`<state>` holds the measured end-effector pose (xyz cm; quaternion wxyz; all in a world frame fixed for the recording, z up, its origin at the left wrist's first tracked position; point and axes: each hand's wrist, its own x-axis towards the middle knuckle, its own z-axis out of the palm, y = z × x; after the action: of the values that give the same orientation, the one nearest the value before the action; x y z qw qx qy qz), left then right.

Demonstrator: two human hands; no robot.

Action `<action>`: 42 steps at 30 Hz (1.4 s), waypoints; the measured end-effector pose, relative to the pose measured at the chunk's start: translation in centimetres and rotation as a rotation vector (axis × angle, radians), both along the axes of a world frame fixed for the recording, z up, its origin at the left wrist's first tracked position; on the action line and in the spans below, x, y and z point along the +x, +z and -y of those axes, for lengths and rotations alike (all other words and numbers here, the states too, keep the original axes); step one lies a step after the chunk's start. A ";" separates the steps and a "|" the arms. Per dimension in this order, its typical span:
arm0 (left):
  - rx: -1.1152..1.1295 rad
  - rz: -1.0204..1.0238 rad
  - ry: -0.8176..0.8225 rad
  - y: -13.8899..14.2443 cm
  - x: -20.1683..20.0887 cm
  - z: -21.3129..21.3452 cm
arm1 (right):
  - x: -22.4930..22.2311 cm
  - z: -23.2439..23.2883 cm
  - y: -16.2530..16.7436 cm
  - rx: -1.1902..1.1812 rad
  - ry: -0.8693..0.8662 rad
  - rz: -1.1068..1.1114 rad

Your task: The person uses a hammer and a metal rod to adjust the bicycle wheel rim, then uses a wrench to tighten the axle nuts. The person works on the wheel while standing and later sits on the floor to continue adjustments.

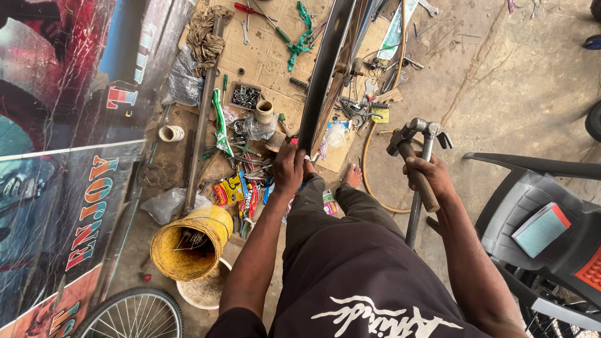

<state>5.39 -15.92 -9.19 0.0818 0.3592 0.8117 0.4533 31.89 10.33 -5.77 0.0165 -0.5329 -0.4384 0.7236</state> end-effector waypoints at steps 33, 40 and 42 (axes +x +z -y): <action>-0.160 0.401 0.399 -3.7 9.5 2.9 | 5.9 -0.7 -4.4 -0.098 0.204 0.106; -0.134 0.395 0.052 -3.2 11.8 -0.8 | 4.9 1.0 -3.0 -0.024 0.308 0.169; -0.094 0.423 -0.044 -2.9 12.1 -2.7 | 4.1 1.4 -2.4 0.009 0.361 0.132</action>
<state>17.54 -13.23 -12.04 0.2770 0.2694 0.7887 0.4782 35.97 8.88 -8.14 -0.1399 -0.4918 -0.5304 0.6762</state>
